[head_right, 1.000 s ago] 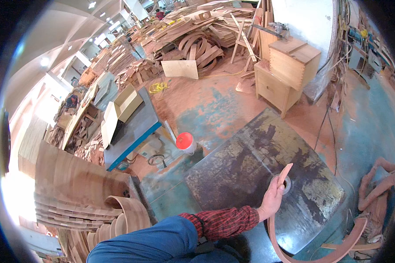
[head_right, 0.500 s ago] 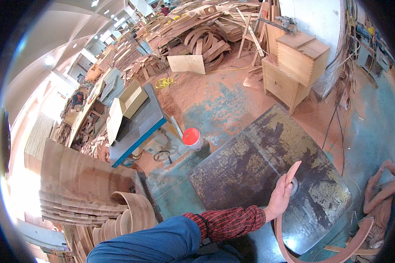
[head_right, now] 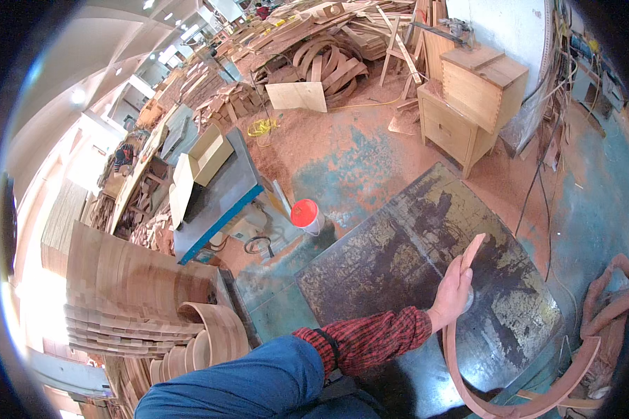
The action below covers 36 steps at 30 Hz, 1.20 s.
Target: Shaping the edges of curved wooden components using a stationary spindle shaper machine.
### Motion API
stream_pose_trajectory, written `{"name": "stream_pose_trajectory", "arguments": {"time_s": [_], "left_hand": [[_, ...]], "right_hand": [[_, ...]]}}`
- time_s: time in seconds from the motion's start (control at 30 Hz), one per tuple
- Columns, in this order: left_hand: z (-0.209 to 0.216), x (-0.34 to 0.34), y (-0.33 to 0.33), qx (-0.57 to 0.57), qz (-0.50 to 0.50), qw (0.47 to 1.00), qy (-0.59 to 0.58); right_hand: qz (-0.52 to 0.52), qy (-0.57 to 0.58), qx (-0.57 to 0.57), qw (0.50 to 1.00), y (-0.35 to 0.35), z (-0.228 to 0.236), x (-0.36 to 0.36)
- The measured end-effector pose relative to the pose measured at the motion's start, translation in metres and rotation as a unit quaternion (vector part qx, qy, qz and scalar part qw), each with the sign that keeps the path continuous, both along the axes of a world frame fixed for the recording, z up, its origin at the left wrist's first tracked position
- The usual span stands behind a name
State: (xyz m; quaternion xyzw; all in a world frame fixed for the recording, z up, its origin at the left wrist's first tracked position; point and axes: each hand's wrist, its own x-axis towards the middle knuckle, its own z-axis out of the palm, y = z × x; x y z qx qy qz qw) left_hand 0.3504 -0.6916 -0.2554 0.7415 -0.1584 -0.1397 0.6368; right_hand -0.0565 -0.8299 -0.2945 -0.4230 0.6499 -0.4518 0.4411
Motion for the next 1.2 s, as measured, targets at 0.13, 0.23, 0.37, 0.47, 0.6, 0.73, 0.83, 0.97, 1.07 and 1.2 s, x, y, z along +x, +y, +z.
{"name": "stream_pose_trajectory", "arguments": {"time_s": [0.13,0.23,0.37,0.47,0.6,0.73,0.83,0.97,1.07,1.2], "left_hand": [[0.000,0.016,-0.015,-0.004,0.019,0.999,-0.028],[0.000,0.034,-0.024,0.006,0.018,1.000,-0.017],[0.002,0.056,-0.031,0.003,0.035,0.999,-0.032],[-0.012,0.071,-0.036,0.022,0.038,0.996,-0.077],[-0.003,0.095,-0.037,0.037,-0.001,0.999,-0.006],[-0.015,0.113,-0.039,0.044,0.028,0.998,-0.042],[-0.007,0.126,-0.038,0.050,0.036,0.997,-0.051],[-0.011,0.151,-0.032,0.075,0.038,0.994,-0.072],[-0.009,0.165,-0.028,0.066,0.043,0.996,-0.051],[-0.008,0.190,-0.008,0.063,0.083,0.993,-0.063]], "right_hand": [[-0.003,-0.038,-0.011,0.999,0.007,0.019,0.034],[-0.036,0.049,0.028,0.998,-0.003,0.015,0.046],[-0.037,0.038,-0.006,0.999,0.008,0.039,0.093],[-0.061,0.002,-0.051,0.997,-0.011,0.000,0.080],[-0.057,-0.001,-0.044,0.997,-0.014,0.002,0.109],[-0.033,0.007,-0.045,0.998,-0.013,0.022,0.144],[-0.034,0.002,-0.054,0.998,-0.004,0.041,0.173],[-0.025,-0.008,-0.039,0.999,-0.003,0.053,0.208],[-0.020,-0.015,-0.062,0.998,-0.010,0.028,0.206],[-0.006,-0.029,-0.062,0.998,-0.007,0.040,0.255]]}}
